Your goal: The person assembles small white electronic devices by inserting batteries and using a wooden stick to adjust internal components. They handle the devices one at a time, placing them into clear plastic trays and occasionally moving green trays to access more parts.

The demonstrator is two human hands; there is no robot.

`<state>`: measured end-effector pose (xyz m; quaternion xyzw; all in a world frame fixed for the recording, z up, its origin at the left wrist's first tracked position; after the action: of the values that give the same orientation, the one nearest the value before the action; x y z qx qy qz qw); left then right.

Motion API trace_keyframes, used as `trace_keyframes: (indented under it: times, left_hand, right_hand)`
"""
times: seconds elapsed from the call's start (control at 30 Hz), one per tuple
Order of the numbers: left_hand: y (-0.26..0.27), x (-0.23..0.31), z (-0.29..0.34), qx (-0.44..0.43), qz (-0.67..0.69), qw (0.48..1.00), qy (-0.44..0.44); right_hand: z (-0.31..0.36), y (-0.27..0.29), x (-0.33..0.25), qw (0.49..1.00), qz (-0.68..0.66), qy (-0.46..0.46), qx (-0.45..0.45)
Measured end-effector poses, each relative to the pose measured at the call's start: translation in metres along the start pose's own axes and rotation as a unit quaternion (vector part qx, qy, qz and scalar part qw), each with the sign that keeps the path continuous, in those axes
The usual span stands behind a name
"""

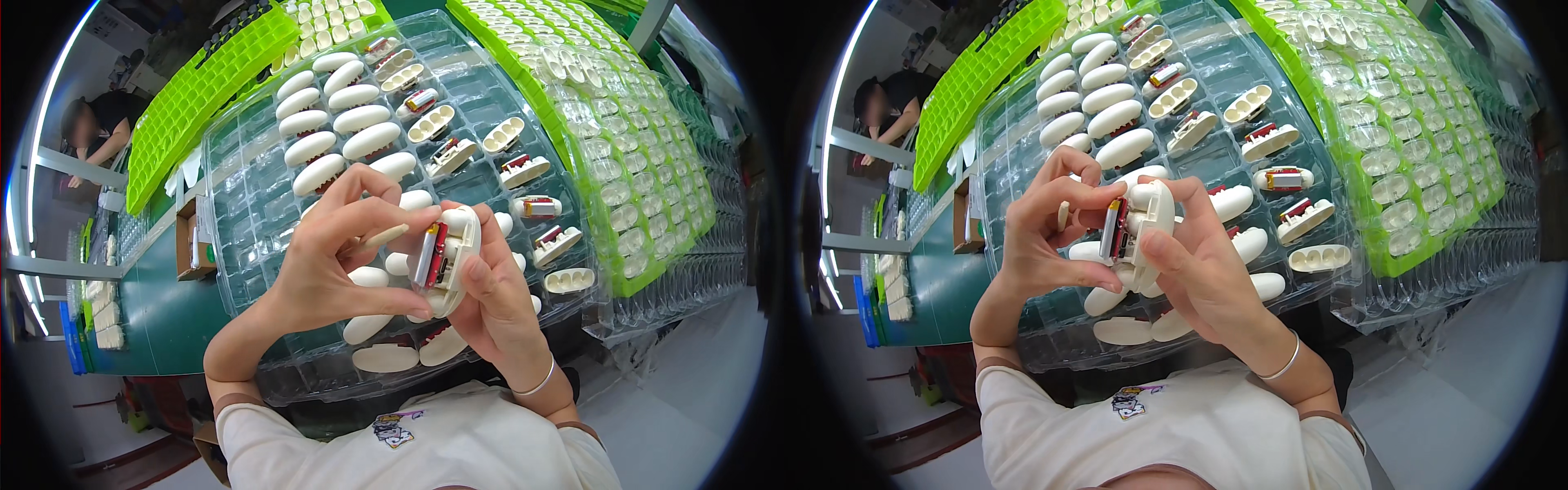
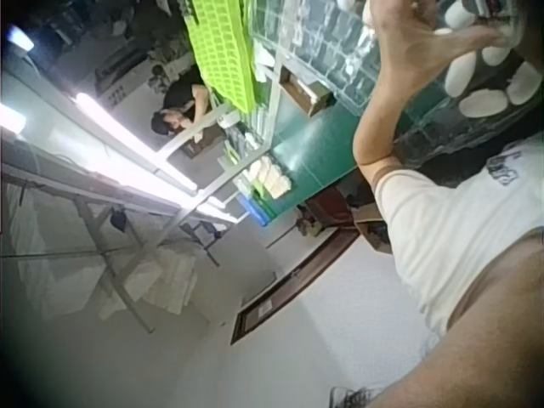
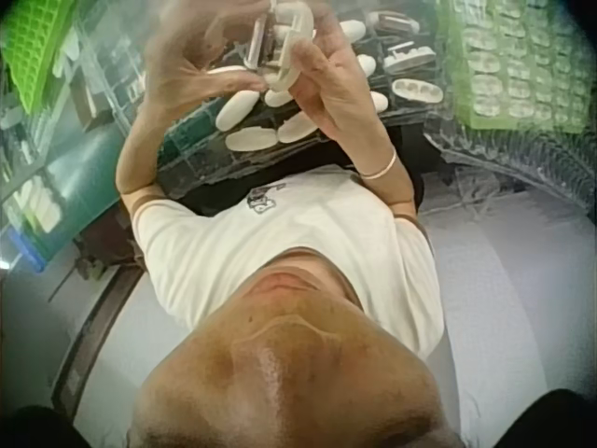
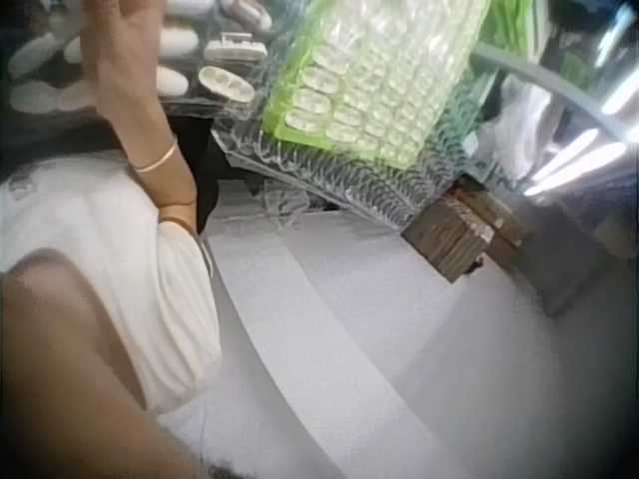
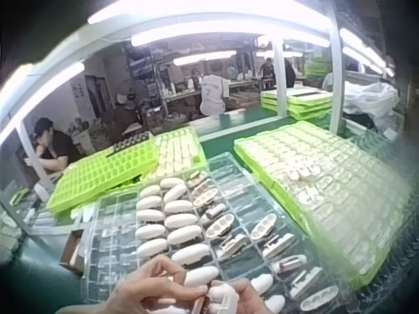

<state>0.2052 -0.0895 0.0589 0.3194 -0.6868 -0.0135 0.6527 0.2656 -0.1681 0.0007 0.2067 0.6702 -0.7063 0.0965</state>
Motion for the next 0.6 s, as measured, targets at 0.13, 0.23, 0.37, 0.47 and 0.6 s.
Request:
trace_keyframes:
  times: [0.13, 0.23, 0.37, 0.47, 0.6]
  left_hand:
    - [-0.003, 0.003, 0.000, 0.011, -0.025, 0.998, -0.063]
    - [-0.006, 0.000, -0.002, 0.026, 0.016, 0.996, -0.080]
    - [-0.009, -0.006, 0.000, 0.028, 0.050, 0.995, -0.080]
    - [-0.009, -0.007, 0.000, 0.030, 0.061, 0.996, -0.064]
    - [-0.012, -0.007, 0.000, 0.036, 0.064, 0.996, -0.058]
  right_hand:
    - [0.002, -0.006, 0.004, 1.000, -0.004, 0.009, -0.029]
    - [0.002, -0.010, 0.003, 0.999, 0.000, 0.022, -0.035]
    - [0.004, -0.011, 0.000, 0.999, 0.010, 0.032, 0.010]
    - [0.003, -0.011, 0.000, 0.999, -0.016, 0.041, 0.028]
    - [0.001, -0.010, 0.000, 0.997, 0.034, 0.059, 0.019]
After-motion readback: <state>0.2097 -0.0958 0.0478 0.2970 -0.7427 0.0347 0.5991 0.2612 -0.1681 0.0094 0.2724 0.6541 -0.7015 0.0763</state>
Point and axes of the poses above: each hand's wrist, its own z-axis away from the middle knuckle, its own y-axis out of the back of the hand, x = y × z, the point moved 8 cm from there along -z, towards the middle knuckle, and after that the axes turned 2 degrees about -y, right-handed, at the moved point
